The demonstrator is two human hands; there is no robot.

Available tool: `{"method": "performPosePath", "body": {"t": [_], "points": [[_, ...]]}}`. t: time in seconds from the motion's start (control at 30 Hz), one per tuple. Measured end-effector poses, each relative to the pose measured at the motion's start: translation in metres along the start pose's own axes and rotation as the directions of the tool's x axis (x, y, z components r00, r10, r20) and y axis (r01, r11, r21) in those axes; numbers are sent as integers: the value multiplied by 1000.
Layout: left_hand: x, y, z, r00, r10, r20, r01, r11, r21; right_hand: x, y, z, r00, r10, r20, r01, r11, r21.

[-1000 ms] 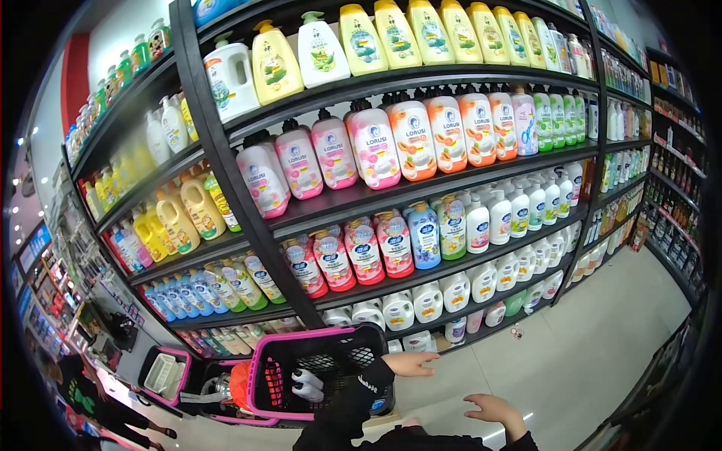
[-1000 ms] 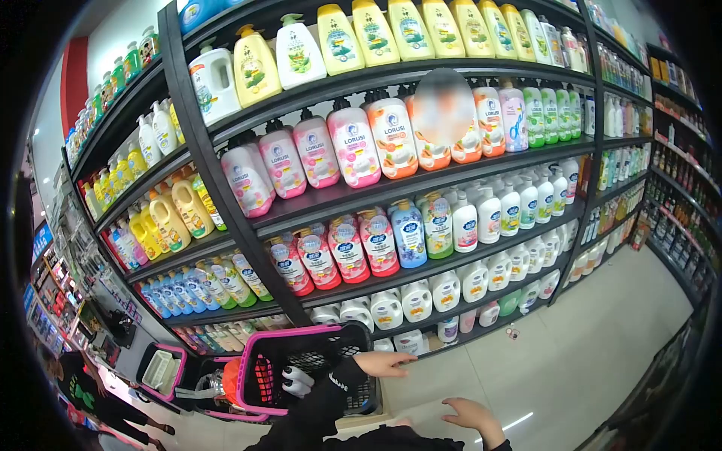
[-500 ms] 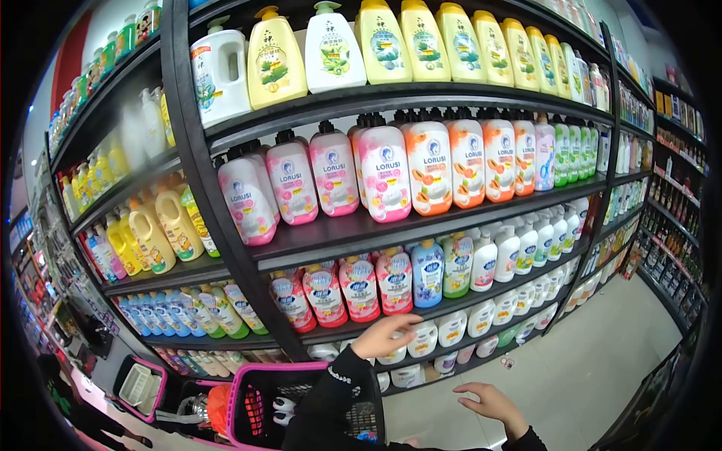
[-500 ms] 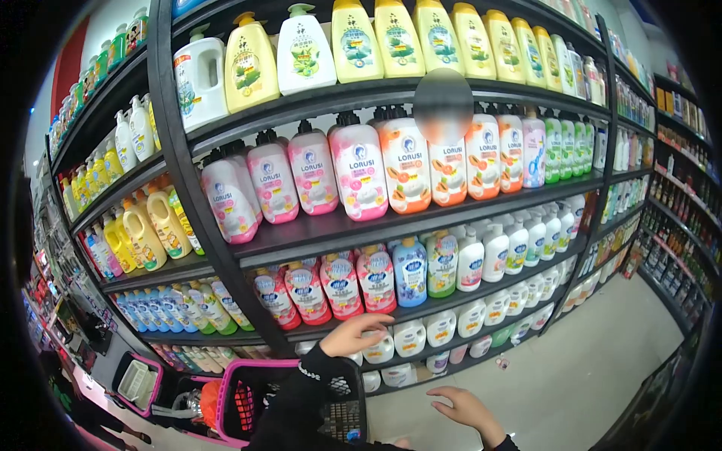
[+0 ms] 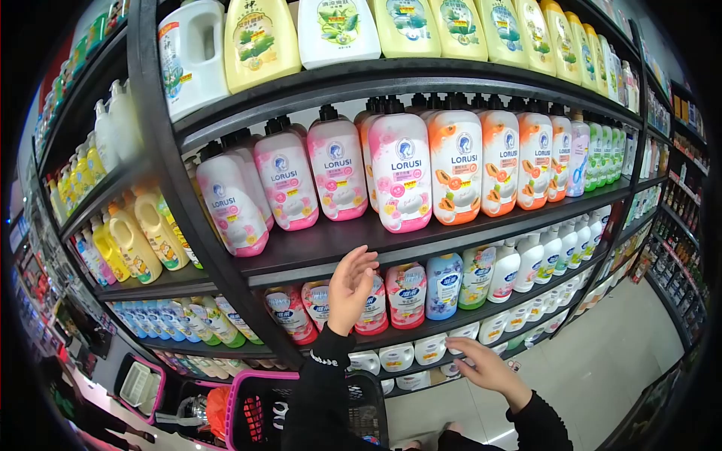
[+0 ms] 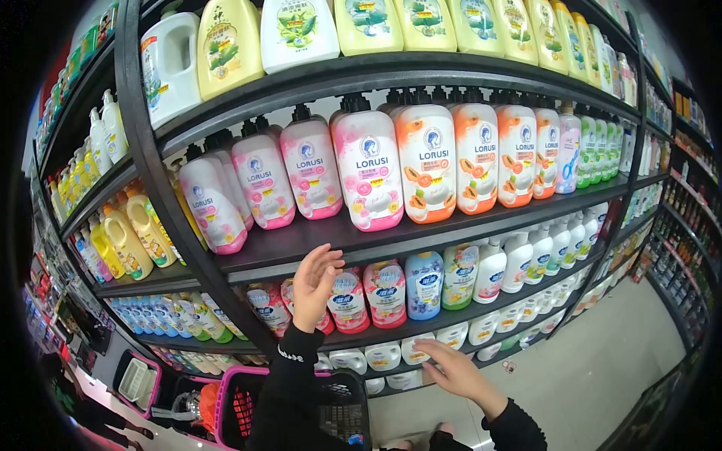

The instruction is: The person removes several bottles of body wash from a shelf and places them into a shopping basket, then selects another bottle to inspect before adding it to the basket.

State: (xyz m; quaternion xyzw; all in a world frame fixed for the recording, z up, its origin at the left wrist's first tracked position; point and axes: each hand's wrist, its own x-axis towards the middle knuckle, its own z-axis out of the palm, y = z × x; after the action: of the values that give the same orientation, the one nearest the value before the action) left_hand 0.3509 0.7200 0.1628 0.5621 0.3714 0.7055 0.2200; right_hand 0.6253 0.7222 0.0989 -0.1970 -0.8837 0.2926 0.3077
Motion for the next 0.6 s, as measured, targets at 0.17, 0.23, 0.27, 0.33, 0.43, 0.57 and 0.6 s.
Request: {"method": "performPosePath", "body": {"t": [0.17, 0.23, 0.27, 0.33, 0.43, 0.57, 0.6], "points": [[16, -3, 8, 996, 37, -78, -31, 997, 72, 50, 7, -30, 991, -132, -33, 129, 989, -72], [28, -3, 13, 995, 31, -95, -22, 995, 95, 72, 17, -43, 964, -253, -83, 244, 965, -97], [35, -2, 15, 996, 25, -80, -15, 992, 123, 84, 21, -50, 955, -289, -69, 280, 954, -110], [52, -4, 25, 995, 48, -86, -33, 986, 162, 103, 26, -61, 925, -366, -97, 348, 923, -164], [82, -14, 39, 983, 99, -155, -46, 949, 311, 122, 28, -71, 890, -438, -126, 402, 885, -237], [114, -20, 48, 984, 63, -167, -15, 962, 272, 143, 37, -83, 850, -505, -151, 456, 848, -270], [119, -22, 48, 983, 56, -173, -8, 964, 267, 149, 39, -83, 839, -523, -152, 454, 825, -336]]}}
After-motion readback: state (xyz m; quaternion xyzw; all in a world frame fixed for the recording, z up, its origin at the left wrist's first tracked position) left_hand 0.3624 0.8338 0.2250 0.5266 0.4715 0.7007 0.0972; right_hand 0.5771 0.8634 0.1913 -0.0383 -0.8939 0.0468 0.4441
